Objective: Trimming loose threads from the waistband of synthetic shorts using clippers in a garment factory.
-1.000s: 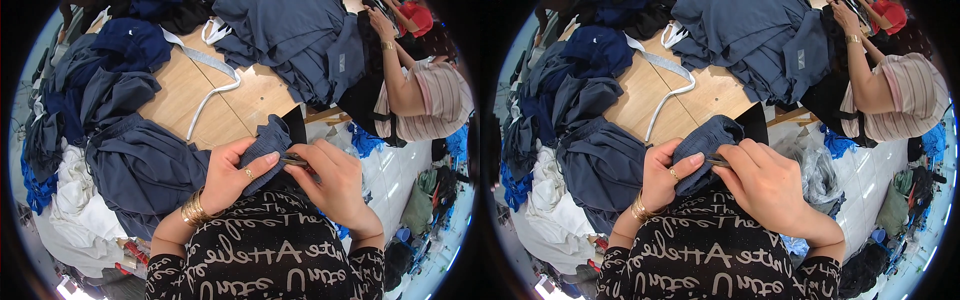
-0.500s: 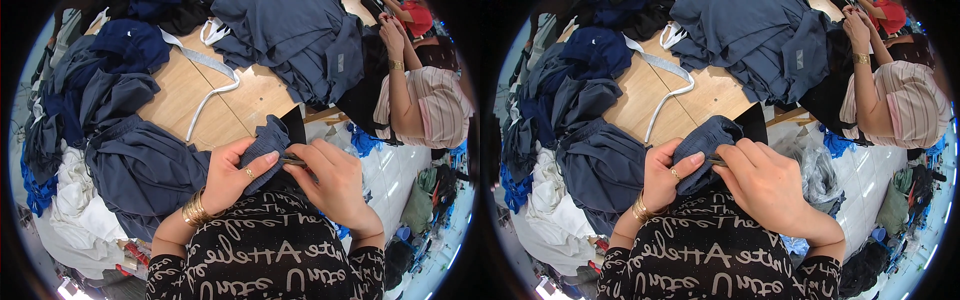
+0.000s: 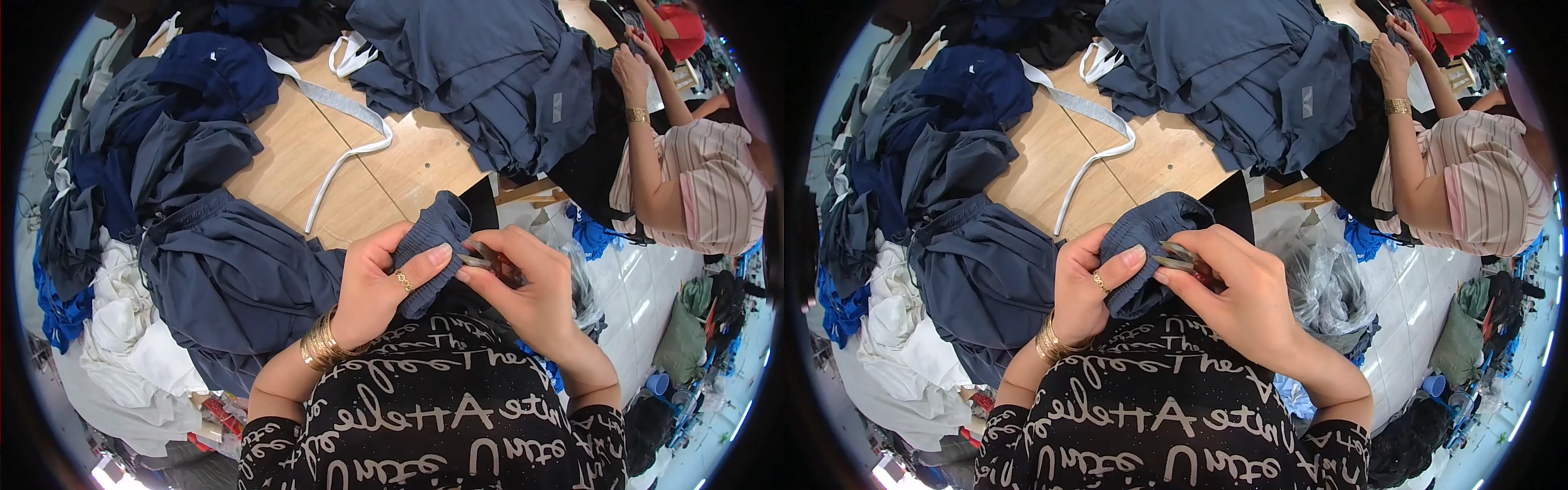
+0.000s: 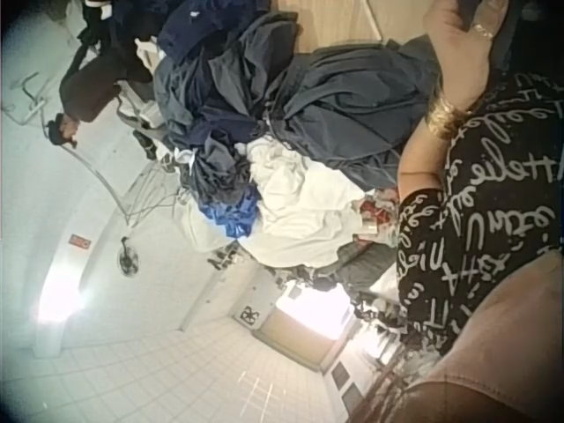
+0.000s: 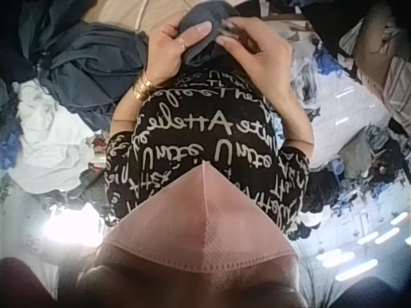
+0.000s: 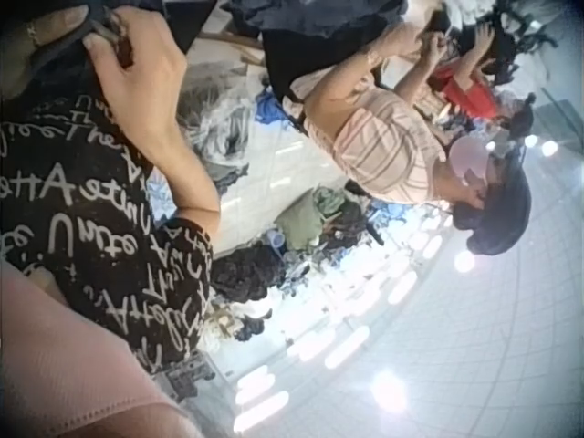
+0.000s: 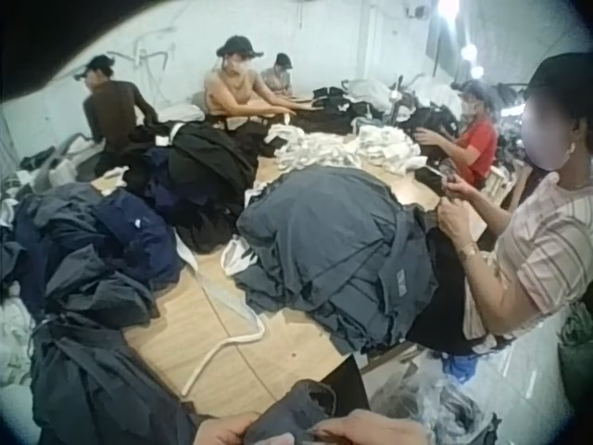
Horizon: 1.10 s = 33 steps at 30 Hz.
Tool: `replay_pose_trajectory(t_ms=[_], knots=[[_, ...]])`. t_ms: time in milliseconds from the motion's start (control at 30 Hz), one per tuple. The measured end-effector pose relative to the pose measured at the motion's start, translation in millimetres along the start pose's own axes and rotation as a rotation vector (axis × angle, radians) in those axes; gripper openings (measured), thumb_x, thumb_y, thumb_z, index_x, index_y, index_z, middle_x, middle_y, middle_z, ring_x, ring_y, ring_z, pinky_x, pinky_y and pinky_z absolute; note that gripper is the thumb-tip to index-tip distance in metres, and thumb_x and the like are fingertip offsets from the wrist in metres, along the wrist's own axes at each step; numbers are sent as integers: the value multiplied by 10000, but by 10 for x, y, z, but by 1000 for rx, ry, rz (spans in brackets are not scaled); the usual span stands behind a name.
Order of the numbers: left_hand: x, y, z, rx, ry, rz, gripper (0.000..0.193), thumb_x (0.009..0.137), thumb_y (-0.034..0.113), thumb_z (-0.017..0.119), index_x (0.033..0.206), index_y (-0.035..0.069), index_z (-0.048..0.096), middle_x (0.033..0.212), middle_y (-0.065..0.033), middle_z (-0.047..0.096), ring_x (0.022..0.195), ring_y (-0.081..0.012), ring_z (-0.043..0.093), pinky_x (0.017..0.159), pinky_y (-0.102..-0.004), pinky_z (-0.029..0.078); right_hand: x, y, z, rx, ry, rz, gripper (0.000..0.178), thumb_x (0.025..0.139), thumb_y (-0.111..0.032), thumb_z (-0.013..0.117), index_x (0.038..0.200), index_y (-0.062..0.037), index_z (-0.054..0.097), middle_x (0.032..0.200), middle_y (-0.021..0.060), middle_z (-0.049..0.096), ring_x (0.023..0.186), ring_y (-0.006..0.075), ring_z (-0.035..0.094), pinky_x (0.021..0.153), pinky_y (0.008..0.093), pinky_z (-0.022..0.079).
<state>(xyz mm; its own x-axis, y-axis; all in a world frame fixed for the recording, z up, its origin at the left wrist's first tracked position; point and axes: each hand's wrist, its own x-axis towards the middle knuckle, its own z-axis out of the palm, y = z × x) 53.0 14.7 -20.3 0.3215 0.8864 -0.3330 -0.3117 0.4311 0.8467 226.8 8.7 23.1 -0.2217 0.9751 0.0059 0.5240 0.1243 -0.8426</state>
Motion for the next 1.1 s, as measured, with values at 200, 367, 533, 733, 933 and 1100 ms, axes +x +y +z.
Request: replay_pose_trajectory(t_ms=[200, 367, 533, 733, 933, 1100], knots=[[9, 28, 25, 4, -17, 20, 190, 851, 145, 625, 948, -16, 598, 800, 6, 619, 685, -8, 522, 599, -158, 432, -13, 21, 32, -230, 131, -193, 225, 692, -59, 708, 888, -36, 600, 679, 52, 518, 537, 188, 512, 481, 273, 414], [-2, 26, 30, 11, -13, 35, 193, 850, 145, 626, 953, -16, 597, 805, 4, 619, 688, -9, 522, 601, -160, 432, -20, 29, 32, -346, 173, -311, 220, 675, -56, 706, 868, -51, 601, 666, 47, 512, 539, 199, 504, 481, 280, 410], [-23, 15, 8, 51, -30, 44, 198, 848, 146, 627, 960, -14, 595, 805, 6, 614, 691, -9, 521, 602, -161, 429, -31, 30, 20, 91, 20, 75, 210, 707, -74, 716, 885, -35, 613, 683, 46, 544, 543, 131, 506, 485, 250, 406], [-7, 47, -1, 61, -43, 56, 206, 849, 141, 626, 981, -12, 588, 808, 3, 613, 693, -15, 526, 610, -160, 428, 1, 44, 44, 16, 90, -58, 229, 704, -84, 721, 898, -32, 611, 699, 51, 558, 552, 128, 514, 506, 238, 412], [-10, 98, 53, 81, -27, 84, 206, 841, 142, 636, 964, -18, 596, 792, 12, 603, 693, -11, 495, 610, -167, 422, 30, -34, -69, -332, 107, -268, 248, 685, -87, 706, 906, -44, 601, 716, 63, 559, 561, 204, 517, 515, 270, 435], [3, -11, 44, 225, 63, 79, 198, 829, 136, 645, 934, -26, 602, 762, 32, 574, 691, -21, 481, 599, -176, 409, 55, 94, -146, 311, -197, 258, 261, 757, -120, 718, 966, -21, 596, 766, -16, 554, 663, 26, 480, 589, 178, 402]])
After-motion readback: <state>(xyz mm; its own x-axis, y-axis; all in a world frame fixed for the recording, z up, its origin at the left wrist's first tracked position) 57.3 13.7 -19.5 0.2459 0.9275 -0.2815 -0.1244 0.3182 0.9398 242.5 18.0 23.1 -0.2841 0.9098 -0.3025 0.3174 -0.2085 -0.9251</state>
